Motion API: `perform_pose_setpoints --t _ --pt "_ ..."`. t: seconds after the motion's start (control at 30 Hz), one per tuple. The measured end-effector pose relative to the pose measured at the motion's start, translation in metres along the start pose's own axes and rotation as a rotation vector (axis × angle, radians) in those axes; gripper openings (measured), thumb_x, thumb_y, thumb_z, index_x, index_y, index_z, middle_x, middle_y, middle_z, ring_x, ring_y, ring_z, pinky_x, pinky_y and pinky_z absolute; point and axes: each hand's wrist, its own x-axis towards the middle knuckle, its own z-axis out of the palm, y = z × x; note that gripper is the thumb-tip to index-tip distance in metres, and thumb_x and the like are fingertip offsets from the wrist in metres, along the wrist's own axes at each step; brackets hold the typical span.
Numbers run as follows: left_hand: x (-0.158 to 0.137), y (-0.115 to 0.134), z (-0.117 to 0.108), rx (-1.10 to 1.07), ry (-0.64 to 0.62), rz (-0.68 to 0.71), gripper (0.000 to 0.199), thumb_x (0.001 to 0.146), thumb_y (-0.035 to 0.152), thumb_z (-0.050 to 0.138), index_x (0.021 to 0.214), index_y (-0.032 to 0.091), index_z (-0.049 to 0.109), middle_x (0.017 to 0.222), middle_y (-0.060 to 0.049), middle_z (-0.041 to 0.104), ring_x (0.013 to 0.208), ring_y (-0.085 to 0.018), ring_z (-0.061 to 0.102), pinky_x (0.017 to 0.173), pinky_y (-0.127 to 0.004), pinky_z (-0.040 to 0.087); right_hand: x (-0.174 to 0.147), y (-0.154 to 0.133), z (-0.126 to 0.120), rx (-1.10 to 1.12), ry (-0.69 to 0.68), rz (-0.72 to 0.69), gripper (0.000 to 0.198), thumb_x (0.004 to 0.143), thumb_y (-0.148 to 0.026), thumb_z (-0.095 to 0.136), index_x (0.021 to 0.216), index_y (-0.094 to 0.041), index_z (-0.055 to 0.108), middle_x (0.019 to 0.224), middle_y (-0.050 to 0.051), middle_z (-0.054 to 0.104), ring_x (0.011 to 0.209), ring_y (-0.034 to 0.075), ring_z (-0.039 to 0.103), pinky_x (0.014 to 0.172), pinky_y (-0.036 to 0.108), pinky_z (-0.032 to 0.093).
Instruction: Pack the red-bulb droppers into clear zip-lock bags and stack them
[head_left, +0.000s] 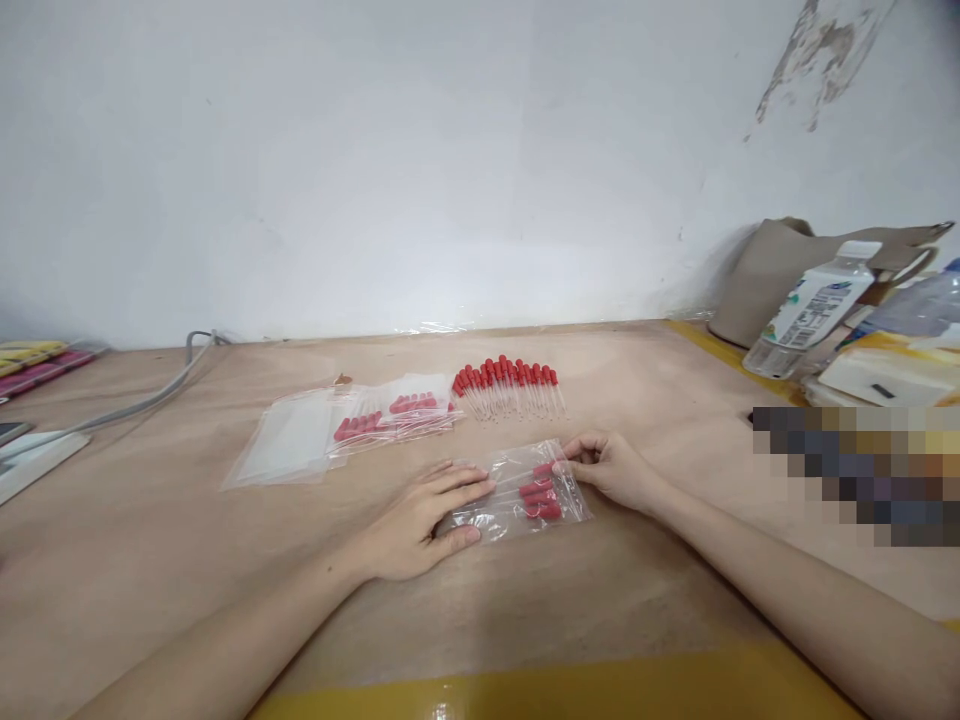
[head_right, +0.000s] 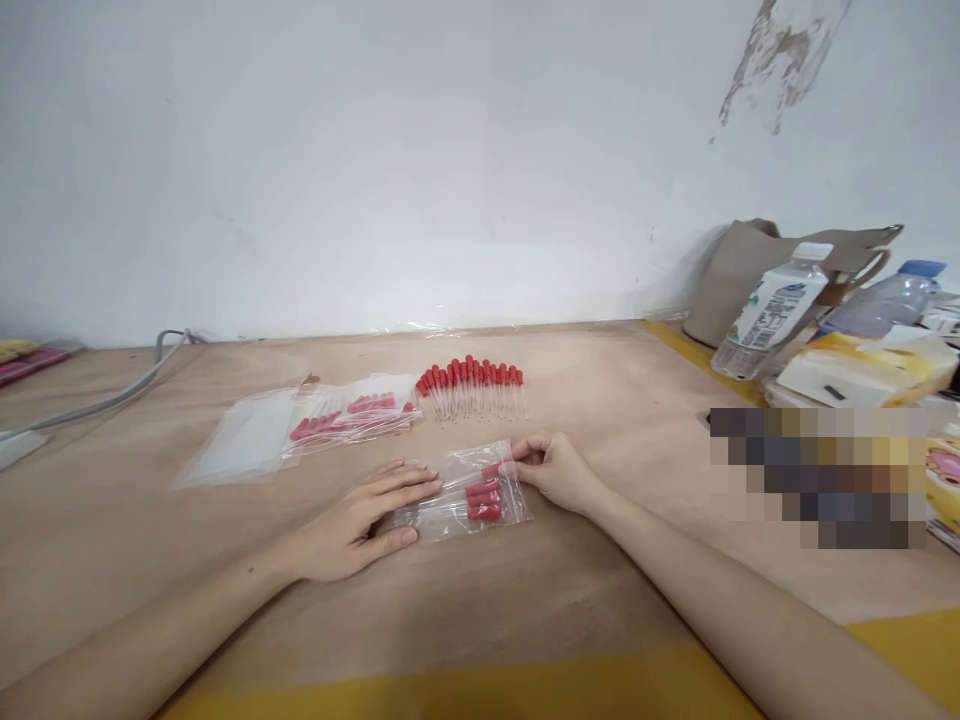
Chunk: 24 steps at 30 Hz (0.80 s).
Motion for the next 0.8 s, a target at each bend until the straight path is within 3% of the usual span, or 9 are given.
perform_pose_setpoints --t 0.1,0.17,0.23,0.3,0.4,0.47,0.7,0.8 --pt "0.0 0.0 0.0 0.01 0.0 -0.005 0.046 0.091 0.04 0.045 0.135 0.03 0.036 0.138 -0.002 0.039 0.127 -0.023 0.035 0.107 -0.046 0.024 0.001 -0.002 0.007 -0.039 0.058 -0.076 0.03 0.065 -0.045 0.066 0.062 -0.015 0.063 0.068 0.002 0.057 0.063 0.013 0.05 0.06 0.027 0.041" --pt "-0.001 0.0 0.001 0.013 0.004 -0.003 0.046 0.091 0.04 0.044 0.135 0.03 0.036 0.138 -0.003 0.039 0.127 -0.023 0.035 0.107 -0.046 0.024 0.001 -0.002 0.009 -0.042 -0.021 -0.17 0.029 0.071 -0.043 0.06 0.066 -0.015 0.065 0.08 0.005 0.059 0.074 0.015 0.054 0.068 0.028 0.043" --pt "-0.001 0.0 0.001 0.013 0.005 -0.003 0.046 0.091 0.04 0.044 0.135 0.03 0.035 0.139 -0.003 0.039 0.128 -0.023 0.034 0.107 -0.046 0.024 0.003 0.0 0.007 0.002 -0.056 -0.173 0.028 0.074 -0.043 0.057 0.071 -0.016 0.065 0.083 0.005 0.061 0.077 0.015 0.056 0.071 0.028 0.044" --pt "-0.001 -0.001 0.001 0.015 0.001 -0.006 0.046 0.091 0.04 0.044 0.135 0.03 0.035 0.139 -0.002 0.038 0.128 -0.023 0.034 0.107 -0.046 0.025 0.011 0.007 -0.001 0.05 0.102 -0.07 0.029 0.073 -0.045 0.057 0.074 -0.017 0.062 0.074 0.003 0.061 0.066 0.014 0.056 0.062 0.026 0.044" --pt "-0.002 -0.001 0.001 0.02 -0.008 -0.014 0.046 0.091 0.04 0.044 0.135 0.031 0.035 0.139 -0.002 0.038 0.128 -0.023 0.033 0.107 -0.046 0.025 0.035 0.021 -0.02 -0.005 0.48 0.06 0.029 0.068 -0.046 0.06 0.074 -0.018 0.056 0.055 -0.001 0.055 0.049 0.011 0.049 0.048 0.023 0.039" --pt "-0.002 -0.001 0.001 0.02 -0.008 -0.019 0.047 0.091 0.04 0.043 0.136 0.03 0.034 0.139 -0.002 0.038 0.128 -0.023 0.033 0.107 -0.046 0.025 0.058 0.029 -0.033 -0.122 0.584 0.085 0.03 0.067 -0.046 0.06 0.072 -0.017 0.057 0.055 0.0 0.056 0.05 0.012 0.05 0.048 0.023 0.038" --pt "-0.002 0.002 -0.001 -0.001 -0.012 -0.029 0.05 0.091 0.04 0.044 0.137 0.029 0.03 0.139 -0.002 0.039 0.128 -0.022 0.034 0.108 -0.045 0.024 0.117 0.04 -0.049 -0.295 0.563 0.146 0.037 0.054 -0.045 0.072 0.075 -0.016 0.059 0.077 0.005 0.064 0.068 0.015 0.057 0.057 0.023 0.042" --pt "-0.002 0.001 0.0 -0.001 -0.007 -0.025 0.05 0.091 0.04 0.044 0.137 0.029 0.031 0.139 -0.002 0.039 0.128 -0.022 0.033 0.108 -0.045 0.024 0.123 0.045 -0.05 -0.284 0.552 0.185 0.033 0.061 -0.039 0.069 0.081 -0.016 0.06 0.079 0.006 0.065 0.067 0.014 0.058 0.058 0.023 0.044"
